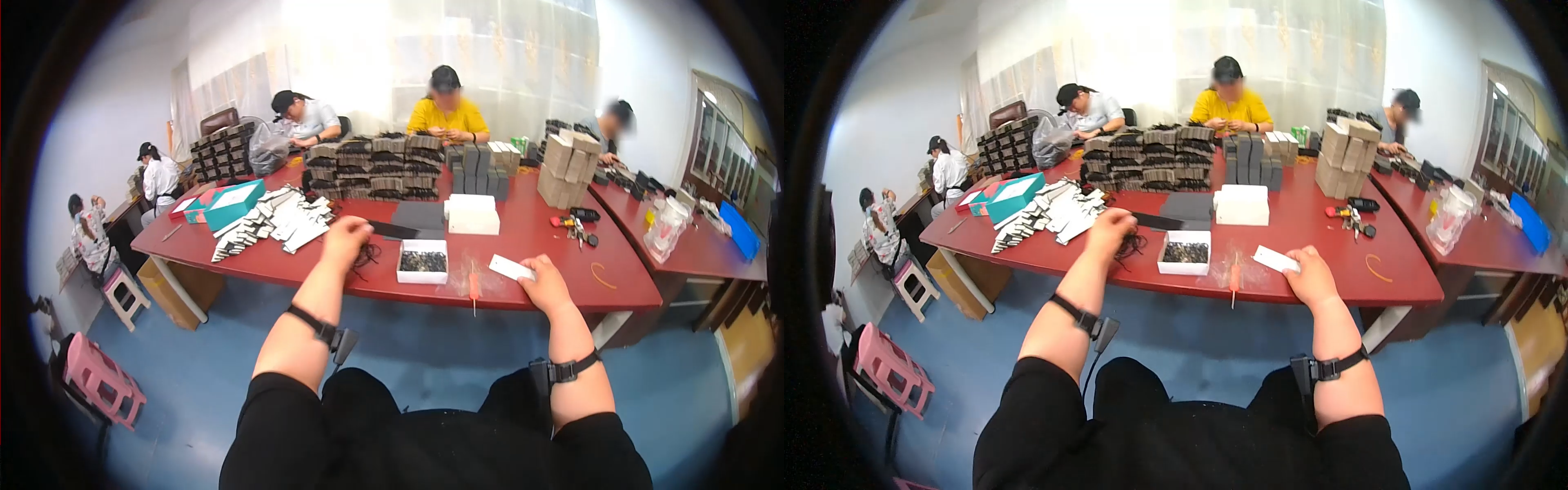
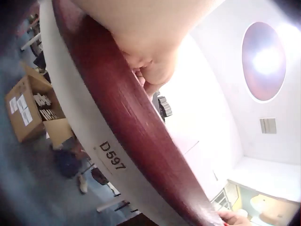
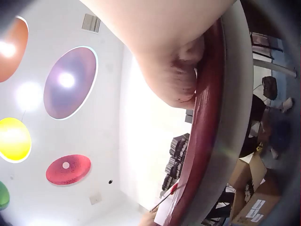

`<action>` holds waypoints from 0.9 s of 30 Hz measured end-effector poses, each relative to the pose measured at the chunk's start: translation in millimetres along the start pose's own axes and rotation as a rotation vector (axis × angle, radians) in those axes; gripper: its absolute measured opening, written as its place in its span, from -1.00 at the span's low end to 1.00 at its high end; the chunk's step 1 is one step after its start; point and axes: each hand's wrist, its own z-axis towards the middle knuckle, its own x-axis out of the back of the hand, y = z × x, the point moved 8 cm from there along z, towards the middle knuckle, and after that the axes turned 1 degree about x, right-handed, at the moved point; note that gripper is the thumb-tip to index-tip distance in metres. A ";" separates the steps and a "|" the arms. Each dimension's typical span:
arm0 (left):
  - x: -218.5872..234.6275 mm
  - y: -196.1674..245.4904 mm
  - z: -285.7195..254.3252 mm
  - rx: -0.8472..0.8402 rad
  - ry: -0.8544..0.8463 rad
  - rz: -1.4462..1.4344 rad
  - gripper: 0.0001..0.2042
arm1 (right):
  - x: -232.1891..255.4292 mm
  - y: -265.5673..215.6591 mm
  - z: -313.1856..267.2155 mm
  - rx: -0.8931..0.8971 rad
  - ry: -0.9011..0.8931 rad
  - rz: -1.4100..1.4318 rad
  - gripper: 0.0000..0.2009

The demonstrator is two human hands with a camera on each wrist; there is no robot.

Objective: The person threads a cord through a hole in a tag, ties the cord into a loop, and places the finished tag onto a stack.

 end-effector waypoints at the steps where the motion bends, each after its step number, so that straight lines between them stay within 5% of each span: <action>1: 15.3 22.3 -17.3 -0.029 0.079 -0.217 -0.83 | 3.6 -1.6 -1.4 -0.017 0.031 -0.005 -0.76; 2: 28.2 42.2 -37.8 -0.056 0.159 -0.433 -0.88 | 4.6 -1.9 -2.4 -0.040 0.032 0.000 -0.76; 4: 11.8 66.7 -78.1 -0.079 -0.030 -0.635 -0.91 | 9.3 0.1 -4.1 -0.075 0.059 0.045 -0.80; 6: -42.4 86.4 -129.4 0.014 -0.273 -0.499 -0.90 | 9.3 11.8 -5.4 -0.077 0.133 0.078 -0.84; 8: -101.6 97.6 -167.6 0.069 -0.458 -0.265 -0.87 | 2.3 30.1 -6.1 -0.262 0.131 0.605 -0.88; 14: -156.2 115.1 -174.0 -0.263 -0.410 0.153 -0.85 | 6.7 1.2 -47.6 -0.067 0.168 1.066 -0.85; 17: -154.6 102.0 -172.8 -0.111 -0.393 0.114 -0.85 | -3.5 -20.0 -78.1 0.046 -0.075 1.143 -0.83; 20: -157.6 95.8 -174.1 -0.231 -0.360 0.111 -0.79 | -27.0 -37.9 -101.4 0.041 -0.361 1.119 -0.78; 22: -152.7 111.7 -183.7 -0.578 -0.252 0.171 -0.67 | -52.2 -37.4 -109.7 -0.016 -0.459 1.086 -0.79; 23: -149.6 102.5 -184.9 -0.448 -0.298 0.127 -0.55 | -63.8 -38.1 -112.8 -0.042 -0.485 1.100 -0.79; 27: -93.2 87.0 -188.6 -0.420 -0.147 0.093 -0.57 | -108.0 -29.1 -113.0 -0.170 -0.497 1.129 -0.80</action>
